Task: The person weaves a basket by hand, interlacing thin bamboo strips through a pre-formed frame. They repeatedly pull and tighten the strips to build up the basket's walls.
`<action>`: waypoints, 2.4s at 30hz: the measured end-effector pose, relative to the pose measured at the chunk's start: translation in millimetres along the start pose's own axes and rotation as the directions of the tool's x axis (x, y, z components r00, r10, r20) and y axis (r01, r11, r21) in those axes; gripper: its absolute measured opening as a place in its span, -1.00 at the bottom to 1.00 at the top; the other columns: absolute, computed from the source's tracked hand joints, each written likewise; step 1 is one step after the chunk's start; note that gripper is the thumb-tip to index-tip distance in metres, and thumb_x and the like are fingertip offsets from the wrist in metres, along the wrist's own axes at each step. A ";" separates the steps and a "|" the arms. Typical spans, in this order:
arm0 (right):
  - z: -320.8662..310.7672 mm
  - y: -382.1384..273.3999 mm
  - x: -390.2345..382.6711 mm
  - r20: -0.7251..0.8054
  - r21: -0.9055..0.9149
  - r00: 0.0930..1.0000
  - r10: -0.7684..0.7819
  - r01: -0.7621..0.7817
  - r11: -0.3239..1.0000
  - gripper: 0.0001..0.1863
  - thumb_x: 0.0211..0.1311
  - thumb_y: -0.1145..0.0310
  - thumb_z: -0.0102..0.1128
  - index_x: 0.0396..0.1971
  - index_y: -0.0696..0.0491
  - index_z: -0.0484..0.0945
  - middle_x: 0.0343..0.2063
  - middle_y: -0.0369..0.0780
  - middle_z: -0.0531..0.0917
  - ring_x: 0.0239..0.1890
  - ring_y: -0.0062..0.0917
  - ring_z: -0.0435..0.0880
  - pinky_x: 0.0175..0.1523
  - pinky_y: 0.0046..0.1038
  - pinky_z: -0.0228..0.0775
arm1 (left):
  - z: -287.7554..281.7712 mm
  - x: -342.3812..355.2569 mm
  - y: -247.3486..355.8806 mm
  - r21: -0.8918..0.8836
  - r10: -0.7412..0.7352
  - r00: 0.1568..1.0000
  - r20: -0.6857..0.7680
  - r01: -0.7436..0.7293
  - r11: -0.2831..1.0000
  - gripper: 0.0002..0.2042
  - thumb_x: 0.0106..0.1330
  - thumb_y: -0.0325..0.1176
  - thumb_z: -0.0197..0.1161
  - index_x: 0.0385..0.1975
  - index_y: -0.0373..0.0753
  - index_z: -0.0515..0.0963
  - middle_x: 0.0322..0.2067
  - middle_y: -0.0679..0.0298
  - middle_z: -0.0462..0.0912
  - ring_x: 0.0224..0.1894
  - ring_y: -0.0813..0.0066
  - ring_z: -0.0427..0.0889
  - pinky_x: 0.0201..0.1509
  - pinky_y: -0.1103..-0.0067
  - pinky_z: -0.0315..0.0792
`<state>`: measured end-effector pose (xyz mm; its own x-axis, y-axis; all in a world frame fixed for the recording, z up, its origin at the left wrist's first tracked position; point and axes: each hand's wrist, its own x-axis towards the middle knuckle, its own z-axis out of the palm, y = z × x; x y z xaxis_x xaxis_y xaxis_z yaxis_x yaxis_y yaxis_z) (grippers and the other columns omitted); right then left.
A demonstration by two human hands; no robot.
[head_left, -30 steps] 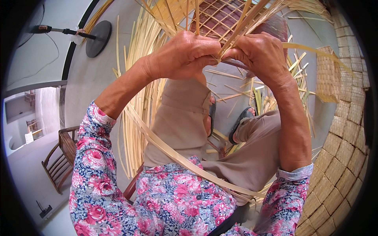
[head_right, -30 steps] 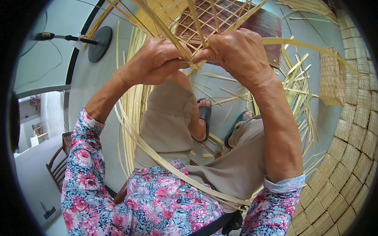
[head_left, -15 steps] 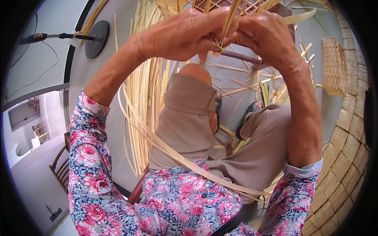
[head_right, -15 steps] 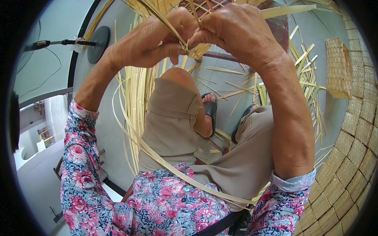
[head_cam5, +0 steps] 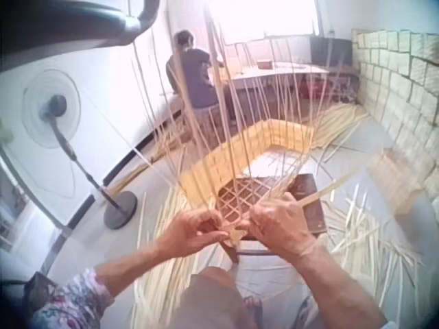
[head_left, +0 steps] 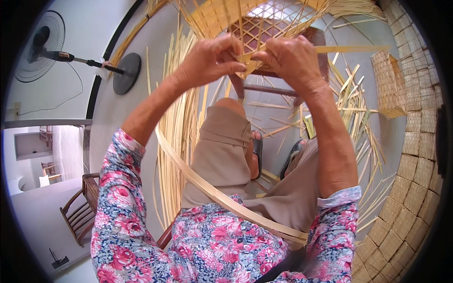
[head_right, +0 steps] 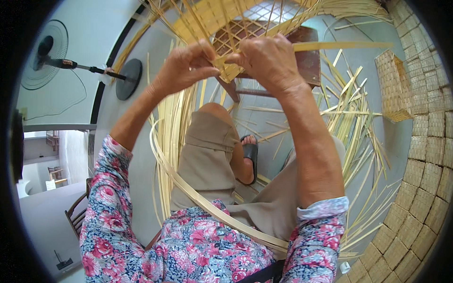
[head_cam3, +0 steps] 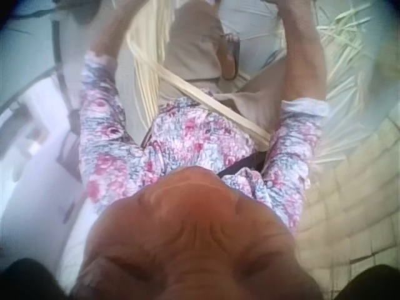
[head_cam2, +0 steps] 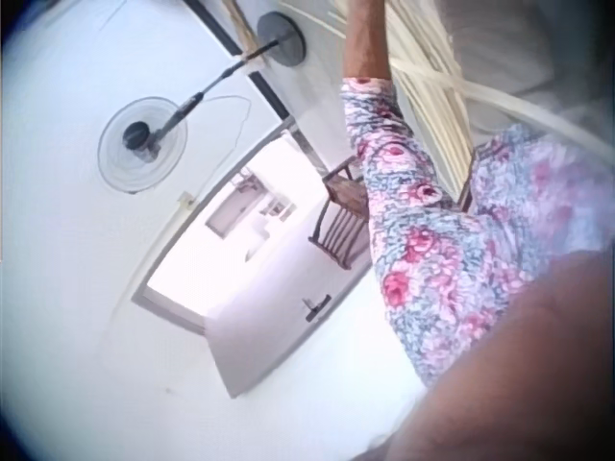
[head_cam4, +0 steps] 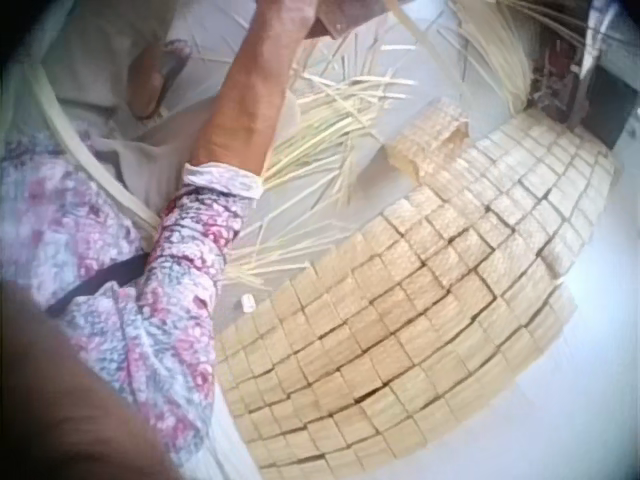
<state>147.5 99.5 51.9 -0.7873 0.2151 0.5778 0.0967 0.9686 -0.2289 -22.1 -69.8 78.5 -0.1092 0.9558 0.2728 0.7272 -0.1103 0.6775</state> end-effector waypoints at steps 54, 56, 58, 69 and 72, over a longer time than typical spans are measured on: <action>-13.7 -35.0 16.1 -0.075 0.882 0.815 0.575 -0.215 0.420 -0.87 0.44 0.43 0.19 -0.10 0.12 0.55 -0.13 -0.30 0.52 -0.25 -0.71 0.49 -0.19 -0.62 0.41 | 11.3 -8.6 -18.0 -0.046 -0.002 0.918 -0.396 -0.018 0.999 -0.84 0.24 -0.42 0.47 -0.22 -0.27 0.70 -0.42 0.33 0.64 -0.46 0.65 0.55 -0.36 0.66 0.44; -10.4 -29.7 14.4 -0.060 0.931 0.716 0.696 -0.211 0.297 -0.86 0.49 0.34 0.15 -0.24 0.10 0.54 -0.21 -0.31 0.54 -0.30 -0.66 0.54 -0.21 -0.58 0.43 | 13.6 -9.2 -20.3 -0.047 0.010 0.907 -0.422 -0.033 0.998 -0.86 0.26 -0.42 0.45 -0.24 -0.27 0.70 -0.45 0.33 0.63 -0.46 0.65 0.56 -0.37 0.65 0.43; -15.8 -30.8 15.6 0.117 0.984 0.584 0.803 -0.177 -0.015 -0.82 0.52 0.29 0.11 -0.25 0.09 0.53 -0.24 -0.29 0.56 -0.30 -0.61 0.58 -0.18 -0.53 0.48 | 17.6 -8.3 -24.0 -0.061 0.027 0.886 -0.463 -0.063 0.996 -0.87 0.27 -0.40 0.45 -0.26 -0.29 0.71 -0.47 0.32 0.62 -0.47 0.64 0.57 -0.38 0.63 0.43; -17.2 -26.8 4.1 0.329 0.921 0.550 0.768 -0.006 -0.389 -0.80 0.53 0.31 0.00 -0.17 0.13 0.51 -0.24 -0.20 0.62 -0.24 -0.47 0.67 -0.09 -0.40 0.65 | 7.0 -4.3 -23.2 -0.147 -0.078 0.933 -0.352 0.028 0.989 -0.83 0.24 -0.35 0.50 -0.30 -0.31 0.71 -0.49 0.30 0.65 -0.50 0.70 0.61 -0.47 0.69 0.44; -23.8 -43.2 9.4 0.164 0.986 0.668 0.726 -0.137 -0.097 -0.78 0.50 0.25 0.11 -0.13 0.10 0.52 -0.23 -0.24 0.62 -0.20 -0.54 0.65 -0.08 -0.48 0.62 | -2.9 -0.6 -24.9 -0.090 -0.104 0.960 -0.259 0.083 0.992 -0.83 0.24 -0.35 0.50 -0.28 -0.28 0.71 -0.53 0.34 0.66 -0.53 0.75 0.61 -0.52 0.73 0.45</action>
<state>150.4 62.6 85.8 -0.5555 0.8265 0.0910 -0.5017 -0.2458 -0.8294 -42.1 -68.3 63.4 -0.3556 0.8589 0.3685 0.6516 -0.0548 0.7566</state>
